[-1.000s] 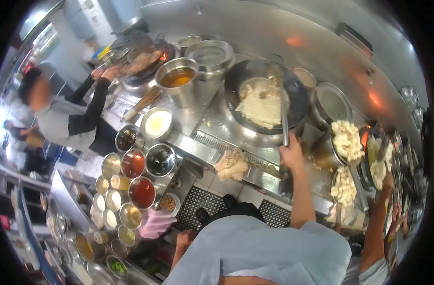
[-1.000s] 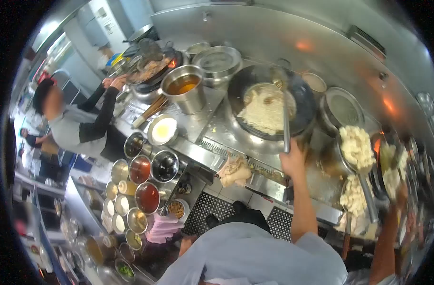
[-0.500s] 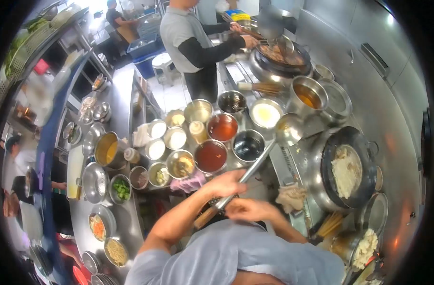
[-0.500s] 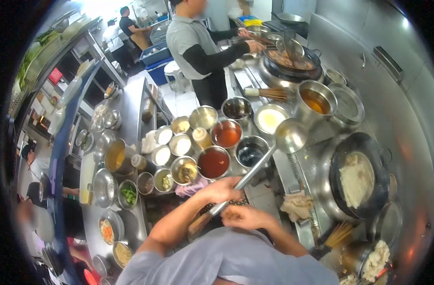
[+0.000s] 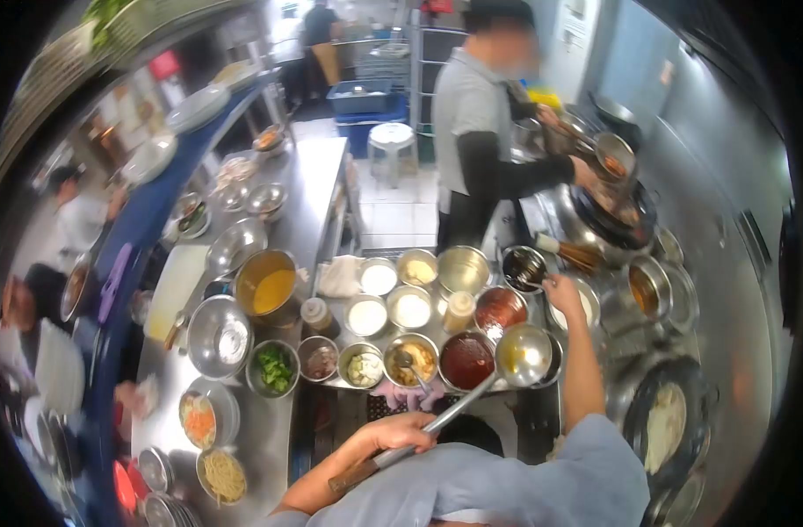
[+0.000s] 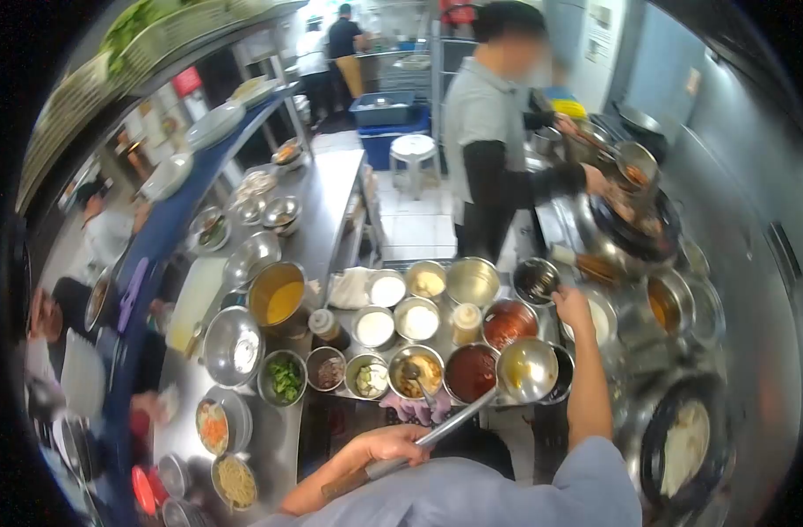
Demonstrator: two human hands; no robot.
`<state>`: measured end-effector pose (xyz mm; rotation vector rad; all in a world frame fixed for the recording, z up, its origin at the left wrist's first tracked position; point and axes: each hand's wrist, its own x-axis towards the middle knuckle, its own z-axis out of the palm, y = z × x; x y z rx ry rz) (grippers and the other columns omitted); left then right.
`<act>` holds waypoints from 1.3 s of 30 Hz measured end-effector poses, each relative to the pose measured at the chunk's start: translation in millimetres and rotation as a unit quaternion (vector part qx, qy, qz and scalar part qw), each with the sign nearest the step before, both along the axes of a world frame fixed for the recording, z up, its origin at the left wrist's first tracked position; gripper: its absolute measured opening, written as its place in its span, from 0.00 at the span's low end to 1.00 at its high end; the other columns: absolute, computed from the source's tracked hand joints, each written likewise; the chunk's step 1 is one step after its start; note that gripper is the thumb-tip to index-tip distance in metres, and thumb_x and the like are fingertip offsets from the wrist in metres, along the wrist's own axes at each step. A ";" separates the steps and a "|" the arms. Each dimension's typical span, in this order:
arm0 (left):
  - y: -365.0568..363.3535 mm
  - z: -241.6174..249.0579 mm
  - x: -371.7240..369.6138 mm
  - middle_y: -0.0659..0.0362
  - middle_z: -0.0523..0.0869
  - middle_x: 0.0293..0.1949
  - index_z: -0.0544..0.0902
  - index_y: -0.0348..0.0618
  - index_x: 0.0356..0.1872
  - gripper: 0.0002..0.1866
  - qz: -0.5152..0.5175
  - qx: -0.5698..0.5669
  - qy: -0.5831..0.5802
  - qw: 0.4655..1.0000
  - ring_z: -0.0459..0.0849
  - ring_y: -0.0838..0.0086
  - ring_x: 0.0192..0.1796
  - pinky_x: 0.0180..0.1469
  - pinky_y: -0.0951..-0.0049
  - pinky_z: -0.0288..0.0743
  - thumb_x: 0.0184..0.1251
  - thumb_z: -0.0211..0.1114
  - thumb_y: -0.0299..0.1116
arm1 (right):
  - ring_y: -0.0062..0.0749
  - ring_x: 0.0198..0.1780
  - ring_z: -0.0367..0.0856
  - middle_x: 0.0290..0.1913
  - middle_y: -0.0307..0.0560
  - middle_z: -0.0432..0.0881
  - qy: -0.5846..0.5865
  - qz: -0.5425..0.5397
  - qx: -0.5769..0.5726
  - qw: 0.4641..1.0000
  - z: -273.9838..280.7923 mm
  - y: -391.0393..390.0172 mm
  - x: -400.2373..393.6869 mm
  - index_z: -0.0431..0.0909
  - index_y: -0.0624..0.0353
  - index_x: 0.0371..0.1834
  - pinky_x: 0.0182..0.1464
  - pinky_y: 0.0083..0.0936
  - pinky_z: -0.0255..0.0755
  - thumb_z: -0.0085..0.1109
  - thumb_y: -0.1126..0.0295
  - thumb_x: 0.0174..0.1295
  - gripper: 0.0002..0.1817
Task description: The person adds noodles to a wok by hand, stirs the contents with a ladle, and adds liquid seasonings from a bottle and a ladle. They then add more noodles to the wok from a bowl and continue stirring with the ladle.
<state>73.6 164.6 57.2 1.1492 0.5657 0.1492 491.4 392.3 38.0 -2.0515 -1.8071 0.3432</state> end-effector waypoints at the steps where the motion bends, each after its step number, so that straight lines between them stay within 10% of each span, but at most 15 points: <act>1: 0.9 2.0 -0.2 0.62 0.77 0.27 0.74 0.40 0.33 0.09 -0.009 0.022 0.017 1.000 0.74 0.80 0.29 0.34 0.78 0.68 0.55 0.62 0.32 | 0.53 0.49 0.82 0.45 0.62 0.84 -0.078 0.015 -0.036 0.996 -14.1 28.2 0.1 0.83 0.62 0.47 0.54 0.42 0.73 0.58 0.57 0.62 0.20; 4: 10.6 19.8 7.3 0.63 0.78 0.29 0.77 0.40 0.36 0.11 0.020 0.042 0.082 0.996 0.74 0.79 0.32 0.36 0.76 0.68 0.55 0.61 0.36 | 0.52 0.54 0.81 0.47 0.62 0.84 -0.224 -0.013 -0.120 0.967 -43.0 70.2 -7.0 0.84 0.63 0.43 0.56 0.40 0.74 0.60 0.55 0.58 0.21; 12: 20.0 13.9 36.6 0.62 0.79 0.31 0.79 0.38 0.37 0.15 0.127 0.088 0.153 0.976 0.76 0.75 0.37 0.40 0.73 0.68 0.56 0.63 0.39 | 0.57 0.47 0.83 0.40 0.63 0.84 -0.106 -0.025 -0.036 0.993 -36.3 50.7 13.8 0.80 0.57 0.47 0.49 0.46 0.76 0.52 0.73 0.57 0.15; 21: 48.9 35.6 71.1 0.63 0.77 0.23 0.77 0.39 0.31 0.08 0.213 -0.032 0.054 0.975 0.75 0.78 0.27 0.31 0.78 0.66 0.56 0.62 0.33 | 0.57 0.45 0.83 0.40 0.62 0.84 -0.101 0.136 -0.095 0.981 -91.6 73.3 44.5 0.85 0.56 0.34 0.48 0.48 0.76 0.50 0.70 0.56 0.12; 24: 66.9 45.3 81.2 0.60 0.78 0.24 0.77 0.37 0.32 0.08 0.226 -0.051 0.060 0.971 0.77 0.76 0.26 0.30 0.75 0.71 0.58 0.62 0.33 | 0.50 0.30 0.84 0.29 0.59 0.84 -0.056 0.113 -0.054 0.991 -169.4 107.4 69.9 0.82 0.58 0.23 0.32 0.44 0.76 0.52 0.71 0.55 0.09; 28: 87.8 62.5 88.2 0.57 0.77 0.23 0.76 0.37 0.35 0.10 0.243 -0.071 0.084 0.964 0.81 0.71 0.23 0.23 0.66 0.81 0.62 0.61 0.34 | 0.22 0.11 0.55 0.14 0.35 0.63 0.326 -0.121 -0.204 0.915 -123.0 79.0 49.0 0.73 0.53 0.16 0.12 0.27 0.46 0.56 0.68 0.57 0.12; 37: 137.1 48.0 105.0 0.59 0.79 0.24 0.79 0.37 0.33 0.09 0.276 0.012 0.153 0.949 0.76 0.74 0.24 0.27 0.73 0.69 0.58 0.63 0.33 | 0.19 0.11 0.55 0.14 0.31 0.63 0.501 -0.175 -0.132 0.837 -96.4 41.4 53.7 0.73 0.53 0.21 0.12 0.23 0.45 0.55 0.67 0.62 0.11; 39: 144.8 34.0 106.9 0.58 0.80 0.24 0.79 0.36 0.34 0.09 0.287 -0.002 0.128 0.949 0.77 0.74 0.25 0.27 0.74 0.69 0.57 0.62 0.32 | 0.19 0.11 0.56 0.17 0.30 0.65 0.395 -0.095 -0.042 0.913 -129.8 42.1 77.6 0.73 0.54 0.24 0.13 0.23 0.45 0.55 0.65 0.65 0.11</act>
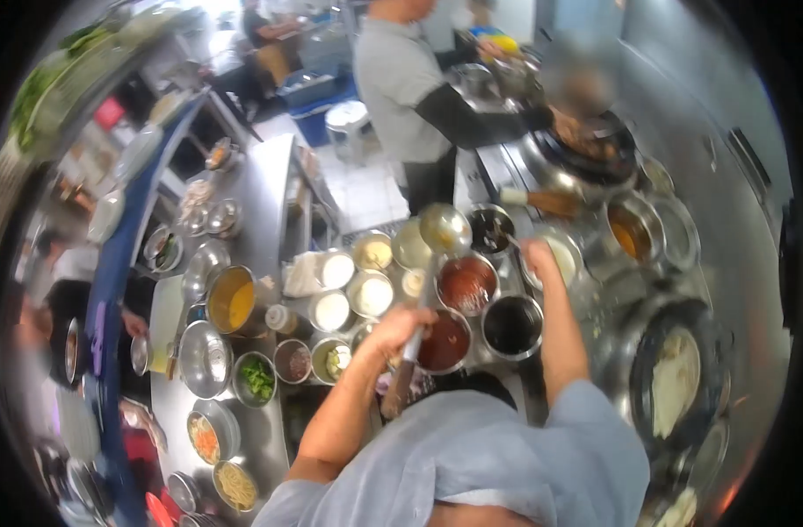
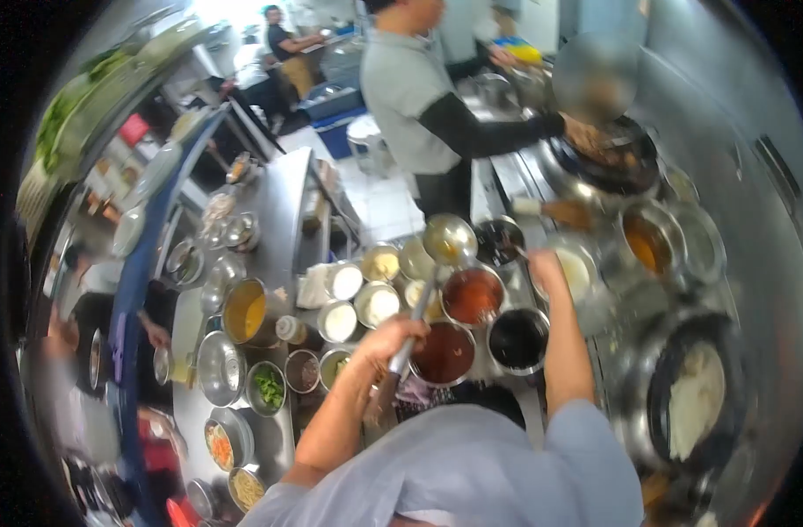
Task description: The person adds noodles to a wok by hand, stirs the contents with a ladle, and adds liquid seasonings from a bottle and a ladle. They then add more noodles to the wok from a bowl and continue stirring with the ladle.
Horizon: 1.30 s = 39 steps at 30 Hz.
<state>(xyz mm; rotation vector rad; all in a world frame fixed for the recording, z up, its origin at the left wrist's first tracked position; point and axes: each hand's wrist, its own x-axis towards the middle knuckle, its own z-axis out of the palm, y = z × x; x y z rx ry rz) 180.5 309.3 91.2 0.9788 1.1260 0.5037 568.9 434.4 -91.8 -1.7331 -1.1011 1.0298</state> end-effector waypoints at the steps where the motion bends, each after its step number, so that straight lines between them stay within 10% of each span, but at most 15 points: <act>1: 0.6 1.9 1.3 0.58 0.79 0.23 0.79 0.36 0.33 0.09 -0.004 -0.018 -0.013 1.000 0.77 0.74 0.24 0.26 0.75 0.68 0.58 0.62 0.32 | 0.19 0.12 0.56 0.18 0.31 0.67 0.094 -0.005 -0.007 0.996 18.0 -16.6 -0.6 0.75 0.56 0.28 0.13 0.23 0.46 0.55 0.65 0.66 0.10; 5: 6.4 20.1 20.9 0.58 0.79 0.22 0.78 0.37 0.31 0.09 0.013 -0.042 -0.038 0.998 0.74 0.75 0.21 0.21 0.78 0.65 0.59 0.62 0.33 | 0.27 0.27 0.72 0.24 0.46 0.76 0.026 -0.043 0.049 0.998 116.4 -51.9 -41.9 0.80 0.63 0.46 0.32 0.30 0.69 0.53 0.67 0.66 0.12; 12: 14.2 19.4 33.4 0.62 0.71 0.19 0.73 0.44 0.24 0.09 0.001 -0.185 -0.241 0.953 0.66 0.76 0.18 0.18 0.78 0.60 0.63 0.58 0.32 | 0.60 0.42 0.78 0.38 0.60 0.82 -0.325 -0.024 0.255 0.911 85.2 -62.5 -64.7 0.80 0.61 0.48 0.44 0.43 0.72 0.49 0.70 0.68 0.12; 22: -19.7 12.2 -19.0 0.61 0.75 0.17 0.76 0.42 0.20 0.13 -0.024 -0.034 -0.194 0.980 0.71 0.77 0.16 0.17 0.74 0.61 0.65 0.59 0.34 | 0.49 0.39 0.82 0.39 0.60 0.84 -0.139 -0.069 0.237 0.959 97.8 -63.3 -57.9 0.80 0.64 0.43 0.44 0.32 0.73 0.51 0.70 0.68 0.10; 30: -149.8 53.0 -113.0 0.61 0.75 0.24 0.74 0.41 0.26 0.10 0.053 0.059 -0.147 0.986 0.73 0.77 0.31 0.35 0.77 0.64 0.62 0.59 0.36 | 0.59 0.45 0.82 0.39 0.64 0.84 -0.419 0.032 -0.019 0.907 83.7 -12.5 -73.5 0.81 0.67 0.39 0.47 0.47 0.73 0.56 0.61 0.64 0.16; 32: -185.6 57.0 -115.7 0.61 0.76 0.24 0.75 0.41 0.29 0.09 0.130 -0.021 -0.120 0.984 0.74 0.76 0.30 0.35 0.77 0.64 0.61 0.61 0.35 | 0.55 0.43 0.83 0.38 0.63 0.84 -0.474 -0.007 0.097 0.875 132.8 -30.3 -111.6 0.82 0.65 0.39 0.45 0.45 0.74 0.56 0.60 0.65 0.16; 37: -236.4 47.2 -133.8 0.61 0.76 0.24 0.76 0.39 0.33 0.08 0.261 -0.074 -0.104 0.957 0.74 0.76 0.28 0.34 0.78 0.65 0.61 0.61 0.33 | 0.53 0.42 0.84 0.39 0.58 0.85 -0.225 0.057 0.065 0.971 210.6 -45.5 -196.3 0.83 0.64 0.34 0.45 0.39 0.73 0.51 0.53 0.69 0.23; 39: -248.0 37.7 -147.6 0.60 0.76 0.24 0.75 0.39 0.33 0.09 0.274 -0.037 -0.103 0.955 0.74 0.76 0.28 0.33 0.77 0.65 0.60 0.62 0.34 | 0.61 0.49 0.80 0.45 0.69 0.81 -0.152 0.096 0.189 0.965 186.5 -41.5 -231.8 0.81 0.66 0.47 0.50 0.39 0.72 0.46 0.50 0.71 0.27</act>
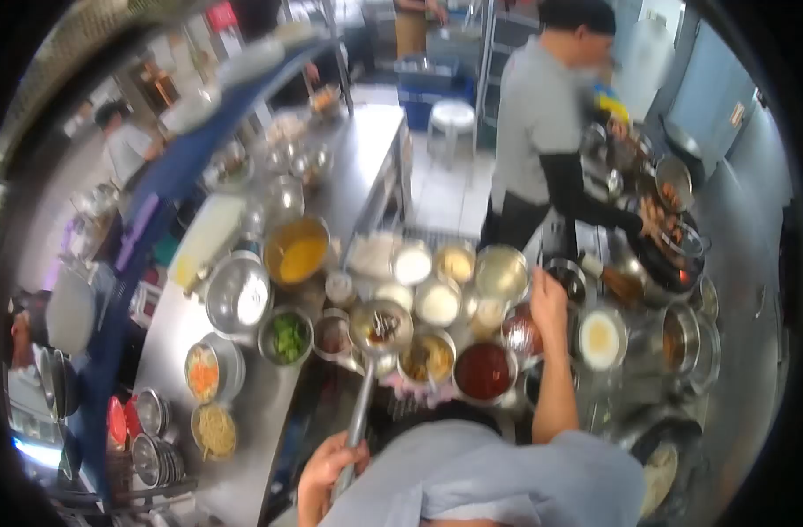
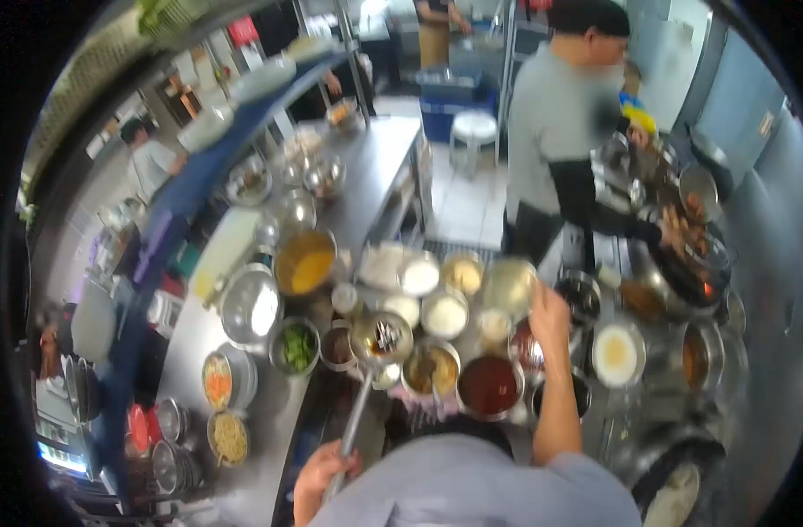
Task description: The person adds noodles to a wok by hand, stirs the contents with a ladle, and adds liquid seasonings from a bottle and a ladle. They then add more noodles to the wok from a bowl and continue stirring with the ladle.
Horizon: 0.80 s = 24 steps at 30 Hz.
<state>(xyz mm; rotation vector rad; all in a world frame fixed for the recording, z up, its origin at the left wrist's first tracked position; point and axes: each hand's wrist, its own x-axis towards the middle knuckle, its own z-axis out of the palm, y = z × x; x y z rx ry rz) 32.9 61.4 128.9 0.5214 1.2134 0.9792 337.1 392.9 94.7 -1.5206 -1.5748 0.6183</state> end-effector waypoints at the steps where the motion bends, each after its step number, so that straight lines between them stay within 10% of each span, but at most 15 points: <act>1: -9.1 -7.5 -3.8 0.60 0.76 0.24 0.75 0.39 0.33 0.09 0.007 0.005 -0.002 1.000 0.74 0.76 0.28 0.33 0.77 0.65 0.60 0.62 0.34 | 0.64 0.47 0.78 0.43 0.71 0.80 -0.047 0.014 -0.043 0.998 -10.0 4.5 -14.3 0.80 0.69 0.45 0.48 0.42 0.71 0.43 0.51 0.73 0.28; 4: -24.4 -12.6 -16.2 0.60 0.76 0.24 0.74 0.39 0.35 0.10 0.041 -0.037 -0.043 0.998 0.74 0.75 0.28 0.33 0.77 0.66 0.58 0.63 0.33 | 0.66 0.40 0.77 0.34 0.69 0.79 -0.083 0.082 -0.021 0.993 6.4 -14.4 -63.2 0.77 0.69 0.37 0.42 0.47 0.69 0.39 0.53 0.74 0.27; 8: -35.1 -24.1 -38.9 0.60 0.75 0.25 0.74 0.38 0.35 0.10 0.029 -0.044 -0.066 0.996 0.74 0.75 0.28 0.33 0.76 0.66 0.57 0.63 0.31 | 0.60 0.44 0.80 0.39 0.63 0.82 -0.085 0.133 -0.057 0.986 -6.2 -26.0 -92.5 0.71 0.66 0.51 0.47 0.43 0.72 0.47 0.63 0.71 0.16; 16: -51.8 -38.2 -43.7 0.61 0.77 0.25 0.76 0.38 0.35 0.09 0.024 -0.087 -0.027 0.996 0.75 0.76 0.29 0.34 0.76 0.67 0.57 0.64 0.31 | 0.53 0.50 0.82 0.47 0.61 0.82 -0.348 0.180 -0.179 0.903 -76.0 43.7 -106.1 0.63 0.60 0.66 0.54 0.43 0.73 0.64 0.63 0.57 0.34; 21: -41.6 -50.9 -16.1 0.66 0.79 0.29 0.80 0.41 0.35 0.08 0.069 -0.078 -0.038 0.994 0.75 0.80 0.32 0.37 0.79 0.67 0.58 0.65 0.33 | 0.40 0.36 0.85 0.35 0.55 0.86 -0.435 0.429 -0.287 0.738 -86.7 121.2 -124.5 0.82 0.64 0.41 0.39 0.31 0.78 0.65 0.64 0.52 0.17; 24: -23.4 -39.4 -3.1 0.66 0.78 0.29 0.80 0.42 0.34 0.07 0.074 -0.085 -0.031 0.993 0.75 0.81 0.32 0.36 0.81 0.66 0.59 0.64 0.33 | 0.31 0.29 0.83 0.29 0.47 0.86 -0.327 0.359 -0.198 0.852 -104.9 152.7 -111.1 0.84 0.63 0.29 0.34 0.27 0.77 0.63 0.65 0.51 0.11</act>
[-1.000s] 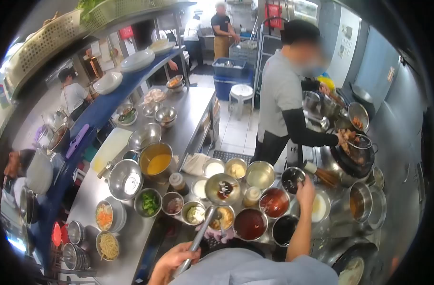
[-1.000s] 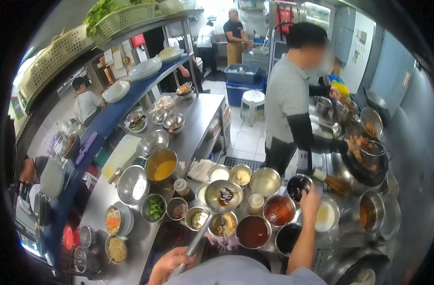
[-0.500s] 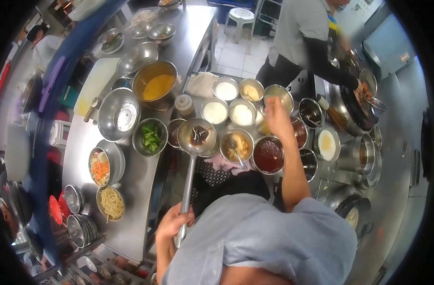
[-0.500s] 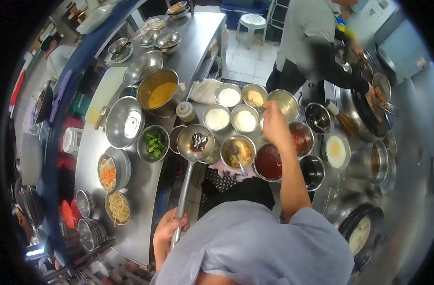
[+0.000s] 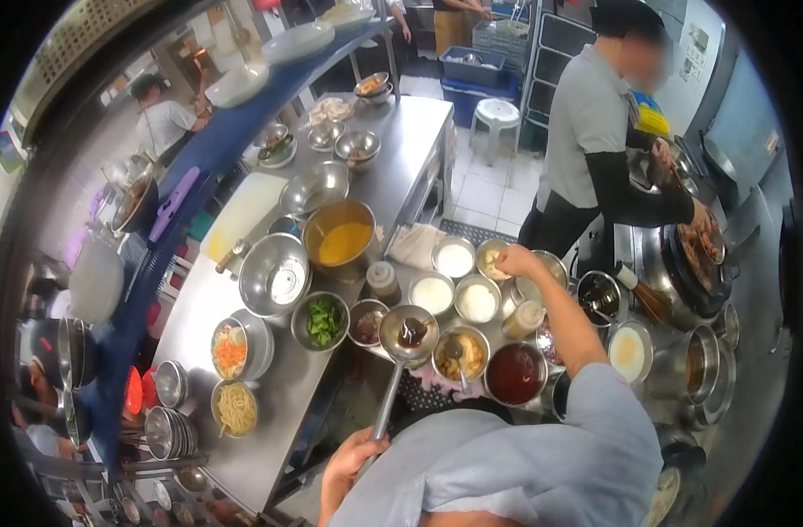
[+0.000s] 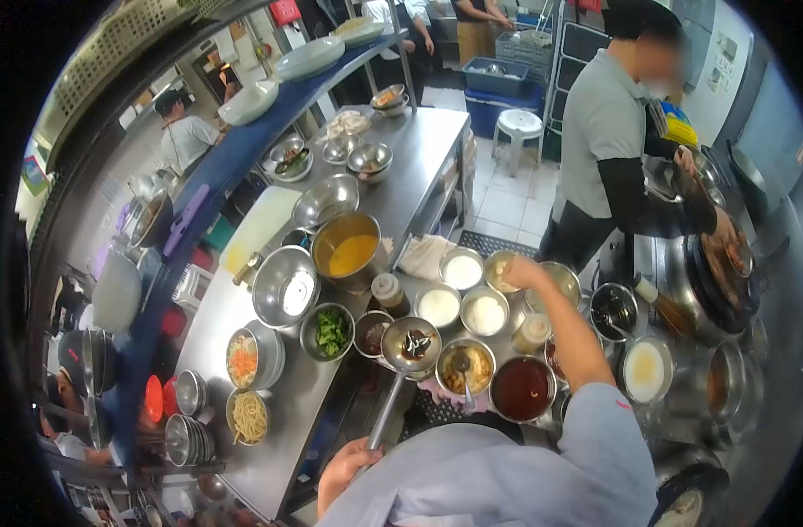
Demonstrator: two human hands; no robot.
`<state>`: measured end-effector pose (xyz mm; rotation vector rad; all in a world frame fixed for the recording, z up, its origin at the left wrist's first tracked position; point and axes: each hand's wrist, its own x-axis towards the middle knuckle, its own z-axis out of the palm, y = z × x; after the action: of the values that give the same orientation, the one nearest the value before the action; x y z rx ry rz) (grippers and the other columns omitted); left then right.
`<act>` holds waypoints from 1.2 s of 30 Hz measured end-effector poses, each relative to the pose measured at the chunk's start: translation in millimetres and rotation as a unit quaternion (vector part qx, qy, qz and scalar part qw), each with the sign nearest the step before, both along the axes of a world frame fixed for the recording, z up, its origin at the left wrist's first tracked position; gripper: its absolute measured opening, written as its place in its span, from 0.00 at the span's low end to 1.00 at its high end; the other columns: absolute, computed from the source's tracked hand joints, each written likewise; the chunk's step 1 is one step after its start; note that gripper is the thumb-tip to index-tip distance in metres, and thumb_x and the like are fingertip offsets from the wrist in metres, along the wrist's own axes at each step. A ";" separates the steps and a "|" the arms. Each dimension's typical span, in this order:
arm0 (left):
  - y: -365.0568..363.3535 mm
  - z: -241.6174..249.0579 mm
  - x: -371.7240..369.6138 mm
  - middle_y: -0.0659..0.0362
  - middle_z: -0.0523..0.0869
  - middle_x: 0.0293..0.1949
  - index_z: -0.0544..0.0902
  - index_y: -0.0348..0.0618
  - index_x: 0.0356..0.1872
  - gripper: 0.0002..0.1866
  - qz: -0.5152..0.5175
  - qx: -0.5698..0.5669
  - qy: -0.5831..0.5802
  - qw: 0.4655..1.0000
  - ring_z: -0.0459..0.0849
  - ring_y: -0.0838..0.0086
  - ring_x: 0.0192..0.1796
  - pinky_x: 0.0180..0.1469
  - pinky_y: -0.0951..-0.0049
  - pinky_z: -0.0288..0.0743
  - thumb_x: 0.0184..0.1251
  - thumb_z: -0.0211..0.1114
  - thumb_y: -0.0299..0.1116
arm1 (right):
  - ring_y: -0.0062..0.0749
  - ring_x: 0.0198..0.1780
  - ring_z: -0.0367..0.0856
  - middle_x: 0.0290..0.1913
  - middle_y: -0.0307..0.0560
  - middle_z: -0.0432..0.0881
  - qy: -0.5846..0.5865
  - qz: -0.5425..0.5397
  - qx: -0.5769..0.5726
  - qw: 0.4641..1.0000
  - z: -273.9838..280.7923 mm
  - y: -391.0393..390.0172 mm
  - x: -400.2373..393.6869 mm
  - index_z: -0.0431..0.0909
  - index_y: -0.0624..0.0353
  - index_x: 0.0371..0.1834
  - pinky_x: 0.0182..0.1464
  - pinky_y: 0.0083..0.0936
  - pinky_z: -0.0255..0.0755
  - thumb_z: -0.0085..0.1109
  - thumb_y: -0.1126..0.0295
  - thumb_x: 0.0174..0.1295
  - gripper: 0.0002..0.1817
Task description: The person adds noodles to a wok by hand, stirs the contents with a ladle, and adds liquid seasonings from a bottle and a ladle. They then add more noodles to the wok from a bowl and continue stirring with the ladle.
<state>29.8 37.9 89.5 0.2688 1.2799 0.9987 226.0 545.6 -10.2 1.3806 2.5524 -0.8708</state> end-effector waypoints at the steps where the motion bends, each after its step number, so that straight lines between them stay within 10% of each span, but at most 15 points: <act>1: 4.7 1.4 2.8 0.66 0.78 0.29 0.79 0.42 0.34 0.07 -0.002 -0.003 0.011 1.000 0.75 0.81 0.32 0.36 0.81 0.66 0.59 0.64 0.33 | 0.36 0.30 0.83 0.29 0.50 0.86 0.093 -0.060 0.014 0.994 -6.4 5.3 2.2 0.84 0.63 0.30 0.35 0.30 0.77 0.62 0.63 0.52 0.13; 4: 20.2 5.9 8.6 0.66 0.78 0.29 0.79 0.42 0.34 0.06 -0.002 -0.003 0.037 0.999 0.75 0.81 0.32 0.36 0.81 0.65 0.59 0.63 0.33 | 0.50 0.37 0.84 0.35 0.60 0.85 0.264 -0.217 0.050 0.938 -15.5 13.3 7.3 0.84 0.63 0.35 0.41 0.39 0.77 0.56 0.58 0.58 0.18; 9: 35.1 10.7 10.9 0.66 0.78 0.28 0.78 0.42 0.34 0.07 -0.043 0.050 0.115 0.991 0.74 0.81 0.31 0.35 0.80 0.65 0.59 0.63 0.33 | 0.58 0.37 0.83 0.37 0.60 0.84 0.238 -0.116 0.200 0.943 -71.8 29.1 26.6 0.83 0.60 0.37 0.43 0.44 0.75 0.55 0.56 0.65 0.17; 17: 52.4 19.1 23.7 0.65 0.75 0.24 0.75 0.44 0.32 0.07 0.020 -0.024 -0.006 0.999 0.71 0.81 0.26 0.31 0.81 0.62 0.57 0.63 0.33 | 0.29 0.23 0.84 0.36 0.52 0.87 0.355 -0.285 -0.061 0.888 -36.3 -14.8 51.6 0.78 0.69 0.47 0.32 0.29 0.77 0.45 0.62 0.71 0.19; 36: 61.3 12.8 16.4 0.64 0.75 0.23 0.75 0.42 0.33 0.07 -0.008 -0.008 0.013 1.000 0.72 0.80 0.27 0.32 0.80 0.63 0.57 0.63 0.31 | 0.30 0.18 0.81 0.40 0.52 0.87 0.397 -0.359 -0.158 0.830 -35.0 -10.2 40.0 0.76 0.70 0.49 0.21 0.23 0.69 0.46 0.65 0.69 0.17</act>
<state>46.2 99.2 102.3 0.2799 1.3076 0.9732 266.0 535.4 -45.3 2.2270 2.0438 -2.2864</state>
